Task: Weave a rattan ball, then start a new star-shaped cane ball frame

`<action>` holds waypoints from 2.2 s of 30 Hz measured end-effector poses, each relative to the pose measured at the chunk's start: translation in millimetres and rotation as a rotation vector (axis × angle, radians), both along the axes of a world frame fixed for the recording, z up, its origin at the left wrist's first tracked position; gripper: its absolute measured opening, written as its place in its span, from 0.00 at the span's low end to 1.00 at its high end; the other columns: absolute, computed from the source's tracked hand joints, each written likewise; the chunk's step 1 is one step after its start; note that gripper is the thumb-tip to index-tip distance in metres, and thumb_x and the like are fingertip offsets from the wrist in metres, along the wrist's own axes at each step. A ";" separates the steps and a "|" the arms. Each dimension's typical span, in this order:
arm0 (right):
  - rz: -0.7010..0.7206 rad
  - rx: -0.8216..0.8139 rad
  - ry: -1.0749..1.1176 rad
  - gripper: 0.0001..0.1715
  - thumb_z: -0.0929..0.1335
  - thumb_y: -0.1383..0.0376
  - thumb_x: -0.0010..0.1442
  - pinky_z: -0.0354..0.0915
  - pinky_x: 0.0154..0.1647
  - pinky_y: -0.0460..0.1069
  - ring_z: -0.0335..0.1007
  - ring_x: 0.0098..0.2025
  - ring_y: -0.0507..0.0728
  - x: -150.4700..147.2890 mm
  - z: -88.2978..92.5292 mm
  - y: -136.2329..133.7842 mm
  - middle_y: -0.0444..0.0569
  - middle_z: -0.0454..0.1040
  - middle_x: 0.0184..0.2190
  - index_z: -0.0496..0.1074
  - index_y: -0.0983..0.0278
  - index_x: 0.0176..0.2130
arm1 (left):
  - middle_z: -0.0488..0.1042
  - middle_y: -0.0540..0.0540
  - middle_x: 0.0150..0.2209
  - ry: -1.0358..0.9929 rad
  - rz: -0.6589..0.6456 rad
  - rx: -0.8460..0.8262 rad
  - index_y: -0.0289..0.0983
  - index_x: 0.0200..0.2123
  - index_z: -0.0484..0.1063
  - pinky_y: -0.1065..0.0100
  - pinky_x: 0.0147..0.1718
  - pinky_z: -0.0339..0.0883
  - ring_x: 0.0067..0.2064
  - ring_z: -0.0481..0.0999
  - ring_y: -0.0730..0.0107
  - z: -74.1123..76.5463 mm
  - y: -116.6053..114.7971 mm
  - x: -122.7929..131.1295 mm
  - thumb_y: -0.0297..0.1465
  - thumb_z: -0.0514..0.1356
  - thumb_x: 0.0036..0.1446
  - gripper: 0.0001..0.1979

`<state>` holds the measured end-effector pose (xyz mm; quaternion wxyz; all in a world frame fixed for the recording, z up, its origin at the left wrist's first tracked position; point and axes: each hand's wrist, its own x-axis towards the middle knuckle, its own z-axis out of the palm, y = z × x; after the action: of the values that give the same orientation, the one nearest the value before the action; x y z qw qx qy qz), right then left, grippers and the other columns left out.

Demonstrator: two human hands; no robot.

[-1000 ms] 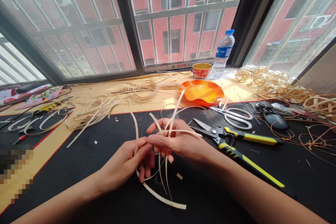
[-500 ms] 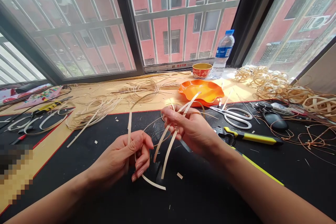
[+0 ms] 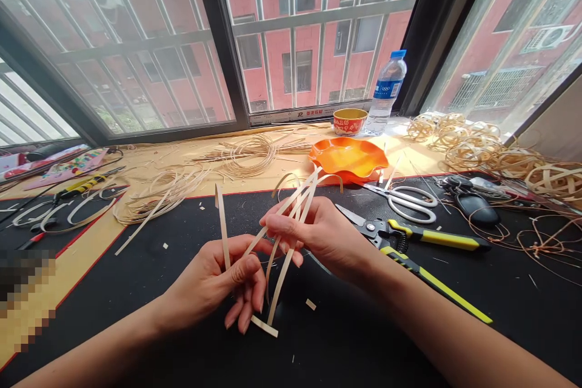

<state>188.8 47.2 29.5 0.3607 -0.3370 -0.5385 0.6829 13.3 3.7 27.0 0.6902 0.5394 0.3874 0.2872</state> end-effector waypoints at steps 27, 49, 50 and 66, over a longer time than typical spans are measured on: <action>0.036 -0.044 0.197 0.19 0.70 0.55 0.56 0.50 0.12 0.39 0.52 0.13 0.40 1.8 -1.3 -0.1 0.53 0.78 0.32 0.77 0.67 0.41 | 0.77 0.34 0.42 0.012 -0.265 0.136 0.30 0.53 0.68 0.61 0.47 0.67 0.44 0.76 0.58 6.8 0.9 -5.8 0.48 0.45 0.63 0.30; 0.374 0.051 0.051 0.23 0.68 0.57 0.59 0.54 0.16 0.40 0.55 0.15 0.42 1.1 -6.5 -5.1 0.41 0.69 0.22 0.70 0.67 0.50 | 0.78 0.36 0.40 0.121 -0.310 0.141 0.34 0.53 0.69 0.67 0.35 0.70 0.34 0.79 0.63 -3.4 -1.3 -5.2 0.53 0.44 0.60 0.33; 0.378 0.047 0.058 0.23 0.68 0.57 0.59 0.53 0.16 0.40 0.55 0.16 0.43 1.2 -6.3 -5.4 0.42 0.70 0.23 0.69 0.66 0.51 | 0.78 0.36 0.40 0.136 -0.315 0.148 0.34 0.54 0.69 0.67 0.34 0.70 0.34 0.78 0.64 -3.1 -1.4 -5.5 0.53 0.44 0.60 0.33; 0.179 0.091 0.103 0.15 0.71 0.59 0.55 0.59 0.22 0.40 0.63 0.22 0.45 10.9 -6.8 11.2 0.42 0.65 0.24 0.68 0.68 0.29 | 0.77 0.38 0.41 -0.014 -0.237 0.089 0.31 0.45 0.72 0.62 0.45 0.67 0.42 0.76 0.60 3.5 3.5 -6.1 0.41 0.55 0.62 0.18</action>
<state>199.8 58.5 22.6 0.3404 -0.2354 -0.5777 0.7035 7.2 7.2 30.6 0.6974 0.6095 0.3030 0.2244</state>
